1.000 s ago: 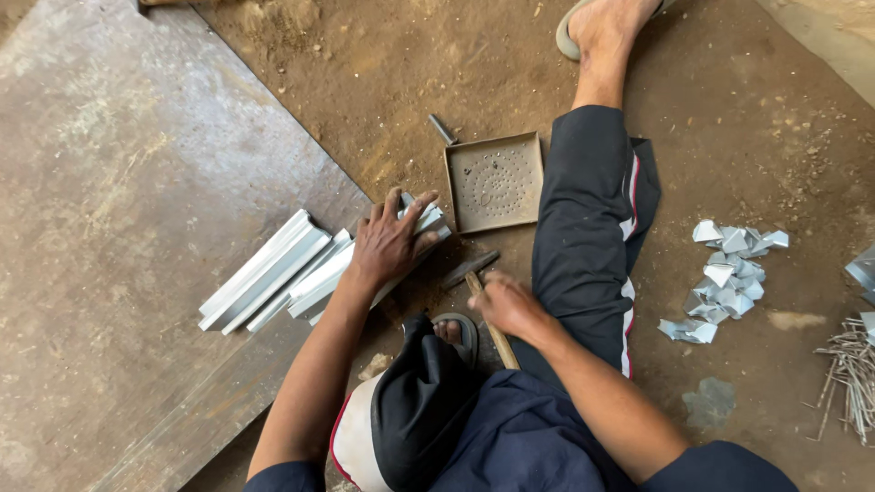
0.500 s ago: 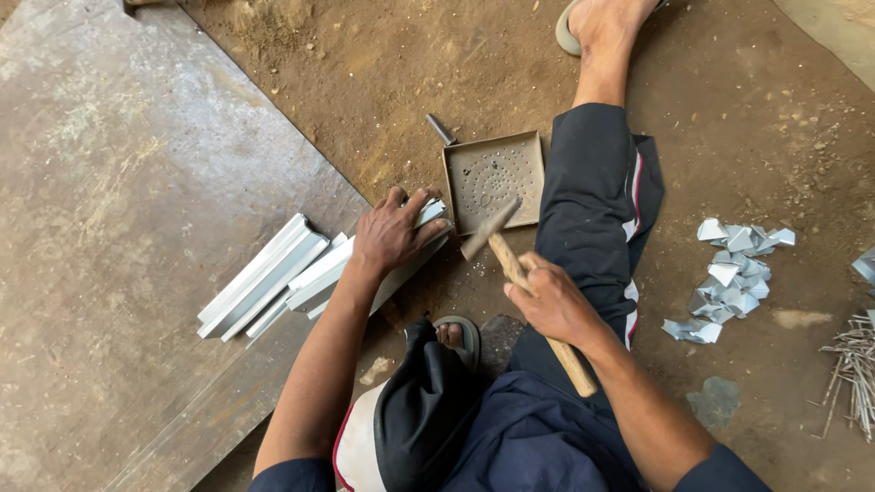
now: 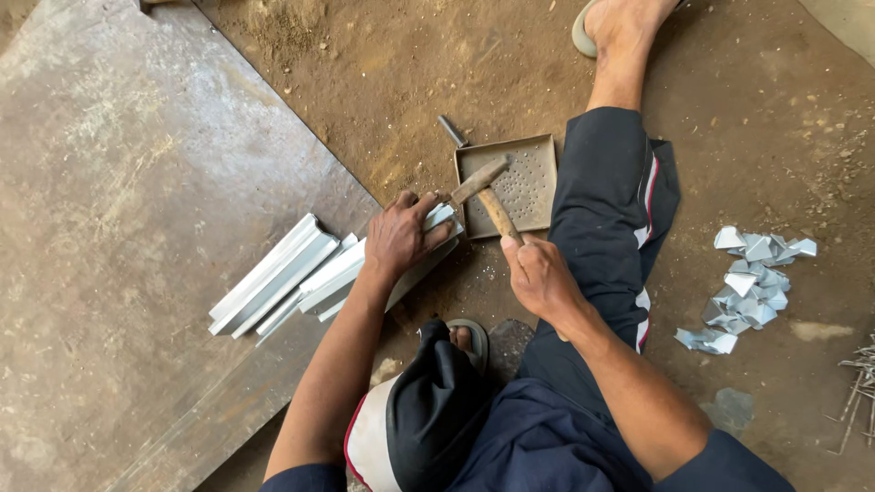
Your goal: The person sits on the floor and repeatedly places metal profiles on a metal block, then strikes them with a hammer to shear off small pieces. The cut pieces are collected in a perforated metal tray. The person handles the profiles one at a time and discards the cut-off pieces to the side.
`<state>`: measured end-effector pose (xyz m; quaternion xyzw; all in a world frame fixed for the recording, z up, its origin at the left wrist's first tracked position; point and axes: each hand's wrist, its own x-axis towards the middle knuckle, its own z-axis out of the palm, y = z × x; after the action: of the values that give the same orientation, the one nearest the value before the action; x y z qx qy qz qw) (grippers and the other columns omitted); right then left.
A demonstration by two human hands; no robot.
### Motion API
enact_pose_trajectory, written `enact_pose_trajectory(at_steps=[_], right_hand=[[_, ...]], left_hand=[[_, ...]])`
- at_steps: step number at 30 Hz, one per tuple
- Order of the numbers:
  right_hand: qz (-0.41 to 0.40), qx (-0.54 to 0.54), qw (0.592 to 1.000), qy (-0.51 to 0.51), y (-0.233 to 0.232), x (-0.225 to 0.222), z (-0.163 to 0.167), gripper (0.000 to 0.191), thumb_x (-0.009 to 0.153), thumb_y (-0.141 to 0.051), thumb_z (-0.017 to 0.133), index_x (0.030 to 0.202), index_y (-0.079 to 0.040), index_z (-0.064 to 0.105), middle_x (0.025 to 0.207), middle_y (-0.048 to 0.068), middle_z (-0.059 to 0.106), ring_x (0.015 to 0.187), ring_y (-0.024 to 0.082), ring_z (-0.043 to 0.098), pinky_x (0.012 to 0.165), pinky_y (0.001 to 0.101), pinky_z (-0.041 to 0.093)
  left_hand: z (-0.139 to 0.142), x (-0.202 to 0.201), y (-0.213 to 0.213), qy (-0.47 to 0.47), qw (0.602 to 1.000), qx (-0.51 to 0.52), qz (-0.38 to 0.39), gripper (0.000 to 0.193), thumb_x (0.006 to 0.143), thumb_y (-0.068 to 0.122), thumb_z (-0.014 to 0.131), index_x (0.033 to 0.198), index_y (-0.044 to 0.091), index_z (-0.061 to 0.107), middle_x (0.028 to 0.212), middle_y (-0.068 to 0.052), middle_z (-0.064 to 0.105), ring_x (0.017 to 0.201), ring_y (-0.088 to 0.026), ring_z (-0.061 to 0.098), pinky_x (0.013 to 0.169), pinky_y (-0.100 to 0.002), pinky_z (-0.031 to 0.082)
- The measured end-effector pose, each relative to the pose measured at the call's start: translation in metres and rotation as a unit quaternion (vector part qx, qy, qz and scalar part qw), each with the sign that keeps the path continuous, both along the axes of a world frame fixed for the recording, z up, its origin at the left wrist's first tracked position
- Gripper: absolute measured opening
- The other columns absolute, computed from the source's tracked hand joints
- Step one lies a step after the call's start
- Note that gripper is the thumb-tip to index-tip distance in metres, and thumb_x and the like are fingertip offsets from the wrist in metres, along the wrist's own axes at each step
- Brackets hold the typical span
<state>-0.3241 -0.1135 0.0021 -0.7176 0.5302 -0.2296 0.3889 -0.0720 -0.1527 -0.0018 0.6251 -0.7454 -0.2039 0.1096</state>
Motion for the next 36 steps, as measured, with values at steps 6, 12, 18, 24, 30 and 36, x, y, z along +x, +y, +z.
enact_pose_trajectory(at_steps=[6, 12, 18, 24, 30, 36], right_hand=[[0.015, 0.066, 0.998, 0.000, -0.008, -0.001, -0.017, 0.057, 0.111, -0.029, 0.038, 0.064, -0.002, 0.055, 0.051, 0.008, 0.052, 0.044, 0.022, 0.054, 0.046, 0.0389, 0.045], [-0.103, 0.408, 0.887, -0.192, -0.004, -0.009, -0.038, 0.056, 0.105, -0.044, 0.041, 0.065, -0.006, 0.048, 0.048, 0.001, 0.042, 0.037, 0.011, 0.041, 0.034, 0.0280, 0.037], [-0.126, 0.435, 0.837, -0.308, -0.006, -0.016, -0.049, 0.042, 0.102, -0.034, 0.049, 0.071, -0.007, 0.047, 0.062, -0.001, 0.046, 0.044, 0.006, 0.042, 0.035, 0.0254, 0.036], [-0.124, 0.450, 0.831, -0.302, -0.002, -0.014, -0.049, 0.051, 0.106, -0.044, 0.045, 0.068, -0.009, 0.044, 0.057, -0.002, 0.041, 0.042, 0.005, 0.038, 0.035, 0.0243, 0.035], [-0.094, 0.451, 0.854, -0.243, 0.001, -0.012, -0.041, 0.055, 0.106, -0.047, 0.041, 0.068, -0.008, 0.045, 0.051, 0.001, 0.040, 0.037, 0.008, 0.038, 0.034, 0.0244, 0.036], [-0.132, 0.521, 0.814, -0.218, 0.042, -0.032, -0.032, 0.048, 0.104, -0.042, 0.047, 0.071, -0.007, 0.046, 0.054, 0.000, 0.044, 0.039, 0.008, 0.040, 0.033, 0.0270, 0.037]], left_hand=[[0.005, 0.001, 0.001, 0.024, 0.999, 0.037, 0.002, 0.047, 0.085, 0.044, 0.070, 0.129, 0.026, 0.065, 0.104, -0.016, 0.066, 0.092, -0.041, 0.069, 0.074, -0.054, 0.054], [0.005, 0.002, -0.001, 0.028, 0.999, 0.036, 0.000, 0.045, 0.087, 0.043, 0.071, 0.129, 0.027, 0.064, 0.109, -0.015, 0.067, 0.095, -0.041, 0.069, 0.076, -0.053, 0.055], [0.008, 0.001, 0.002, 0.030, 0.999, 0.016, -0.003, 0.046, 0.085, 0.042, 0.073, 0.128, 0.027, 0.064, 0.116, -0.018, 0.067, 0.095, -0.042, 0.069, 0.073, -0.052, 0.055], [0.009, 0.002, 0.002, 0.014, 0.999, 0.036, -0.012, 0.048, 0.084, 0.039, 0.071, 0.130, 0.027, 0.063, 0.112, -0.016, 0.069, 0.092, -0.040, 0.070, 0.074, -0.053, 0.055], [0.014, -0.001, 0.001, -0.001, 0.999, 0.037, -0.007, 0.048, 0.086, 0.040, 0.070, 0.131, 0.027, 0.061, 0.114, -0.015, 0.068, 0.093, -0.039, 0.070, 0.073, -0.052, 0.055], [0.012, -0.003, 0.002, -0.059, 0.997, 0.034, -0.041, 0.051, 0.089, 0.042, 0.066, 0.139, 0.040, 0.052, 0.109, -0.017, 0.063, 0.097, -0.041, 0.068, 0.071, -0.052, 0.056]])
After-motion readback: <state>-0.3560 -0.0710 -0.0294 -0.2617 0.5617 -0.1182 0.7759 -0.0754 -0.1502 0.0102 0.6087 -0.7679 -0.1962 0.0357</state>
